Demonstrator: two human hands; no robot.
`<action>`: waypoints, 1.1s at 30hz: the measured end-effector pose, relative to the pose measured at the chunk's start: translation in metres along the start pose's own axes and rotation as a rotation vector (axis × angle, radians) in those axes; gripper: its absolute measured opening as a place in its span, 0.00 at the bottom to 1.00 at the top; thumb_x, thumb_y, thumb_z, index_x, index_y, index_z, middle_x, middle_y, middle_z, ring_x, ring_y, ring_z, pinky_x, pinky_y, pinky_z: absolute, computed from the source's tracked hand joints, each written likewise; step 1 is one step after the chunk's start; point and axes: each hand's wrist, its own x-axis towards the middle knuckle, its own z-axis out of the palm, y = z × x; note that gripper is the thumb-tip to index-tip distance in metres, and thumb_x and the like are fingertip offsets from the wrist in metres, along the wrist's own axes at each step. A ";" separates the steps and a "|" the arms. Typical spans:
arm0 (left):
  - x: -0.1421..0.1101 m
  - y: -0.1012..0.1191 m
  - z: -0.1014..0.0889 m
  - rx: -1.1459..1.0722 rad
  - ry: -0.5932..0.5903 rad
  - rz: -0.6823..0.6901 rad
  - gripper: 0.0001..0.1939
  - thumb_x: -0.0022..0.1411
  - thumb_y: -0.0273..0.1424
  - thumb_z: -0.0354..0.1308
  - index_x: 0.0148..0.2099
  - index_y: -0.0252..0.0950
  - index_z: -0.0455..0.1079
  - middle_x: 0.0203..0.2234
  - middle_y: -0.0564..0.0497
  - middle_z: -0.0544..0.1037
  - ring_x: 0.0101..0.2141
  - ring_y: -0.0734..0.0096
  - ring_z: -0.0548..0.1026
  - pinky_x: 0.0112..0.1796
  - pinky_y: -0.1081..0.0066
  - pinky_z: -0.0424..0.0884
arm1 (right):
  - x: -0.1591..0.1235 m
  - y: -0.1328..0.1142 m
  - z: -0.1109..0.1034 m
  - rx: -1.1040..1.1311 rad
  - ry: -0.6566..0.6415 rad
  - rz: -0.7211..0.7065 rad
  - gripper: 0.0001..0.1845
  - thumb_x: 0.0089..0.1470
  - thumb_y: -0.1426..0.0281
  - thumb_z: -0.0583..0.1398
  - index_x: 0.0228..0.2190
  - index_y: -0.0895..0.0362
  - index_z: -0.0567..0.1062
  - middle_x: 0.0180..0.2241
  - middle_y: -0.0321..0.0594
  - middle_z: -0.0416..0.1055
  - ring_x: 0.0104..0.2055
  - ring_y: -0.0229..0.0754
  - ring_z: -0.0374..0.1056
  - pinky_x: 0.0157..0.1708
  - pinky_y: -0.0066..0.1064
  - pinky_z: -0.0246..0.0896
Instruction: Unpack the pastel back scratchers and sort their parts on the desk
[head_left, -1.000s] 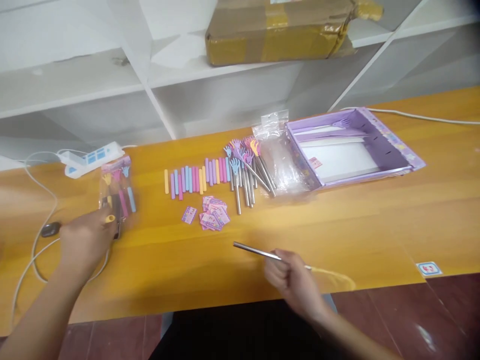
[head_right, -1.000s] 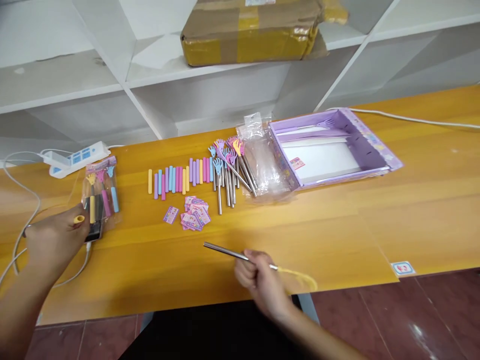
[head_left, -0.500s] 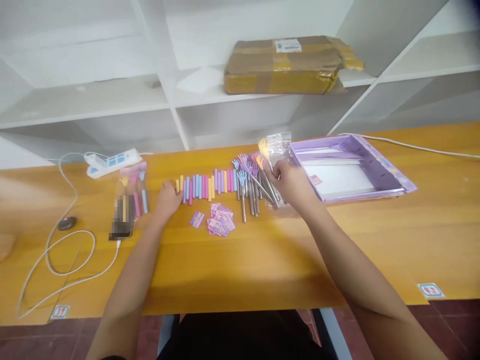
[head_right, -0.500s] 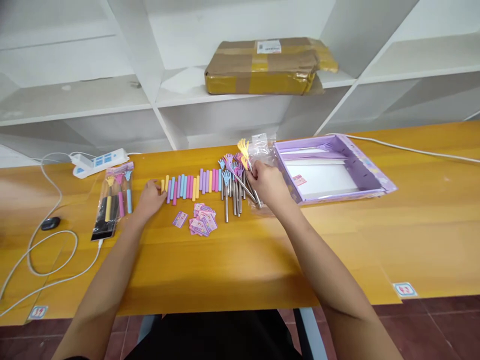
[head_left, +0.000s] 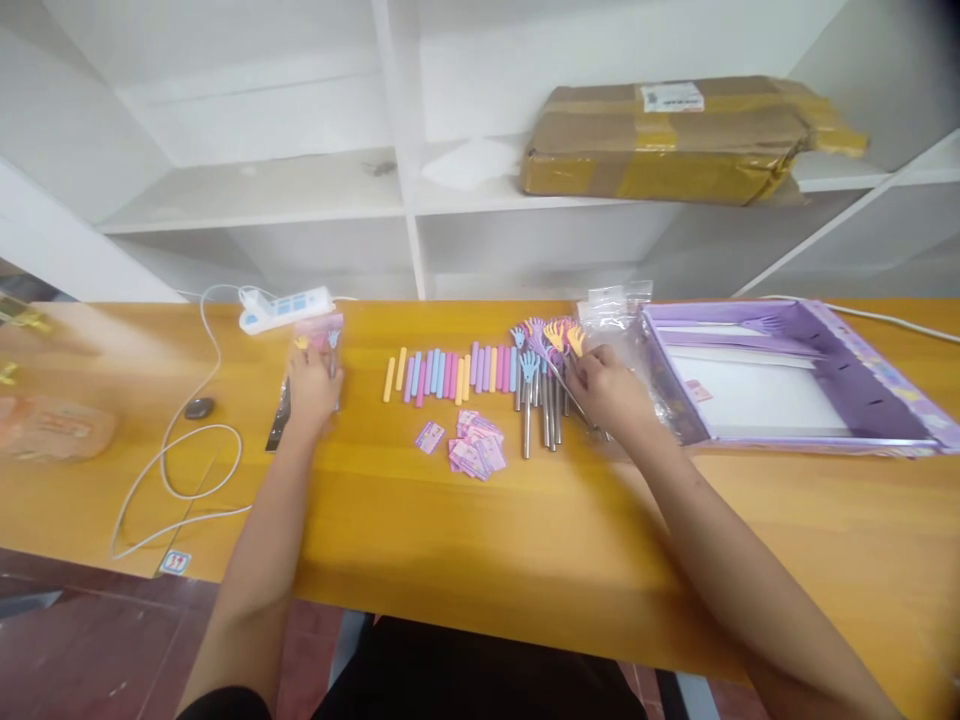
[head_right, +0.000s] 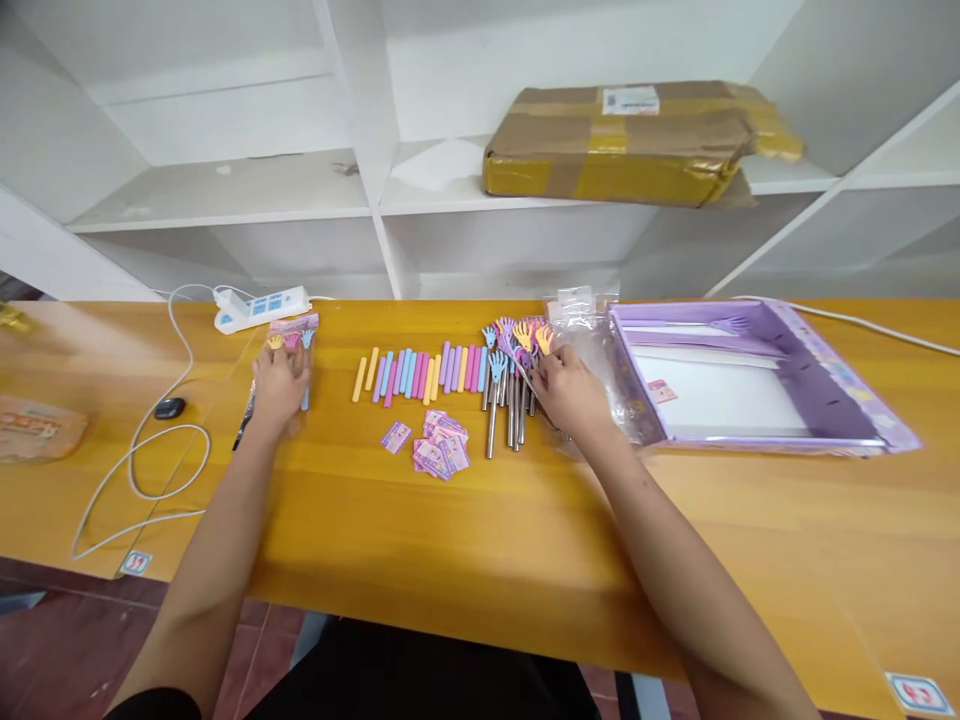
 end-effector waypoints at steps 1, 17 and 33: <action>0.008 -0.004 0.001 0.056 -0.002 -0.029 0.21 0.68 0.34 0.58 0.58 0.26 0.67 0.57 0.24 0.73 0.62 0.36 0.69 0.64 0.44 0.62 | -0.003 0.000 -0.003 0.031 0.021 0.006 0.15 0.71 0.63 0.55 0.36 0.58 0.76 0.48 0.55 0.75 0.37 0.47 0.68 0.34 0.37 0.52; 0.056 -0.015 -0.018 -0.193 -0.119 -0.302 0.19 0.53 0.32 0.67 0.45 0.37 0.64 0.35 0.48 0.78 0.43 0.51 0.80 0.43 0.63 0.74 | -0.114 -0.019 -0.072 0.452 0.361 -0.048 0.14 0.70 0.69 0.60 0.30 0.52 0.66 0.35 0.39 0.74 0.38 0.44 0.73 0.39 0.35 0.64; -0.158 0.149 -0.023 -1.204 -1.772 0.072 0.43 0.77 0.32 0.55 0.81 0.39 0.32 0.22 0.54 0.80 0.17 0.65 0.79 0.20 0.76 0.70 | -0.150 -0.118 -0.052 0.805 0.122 -0.089 0.19 0.69 0.62 0.67 0.55 0.51 0.68 0.47 0.45 0.70 0.40 0.44 0.75 0.34 0.35 0.75</action>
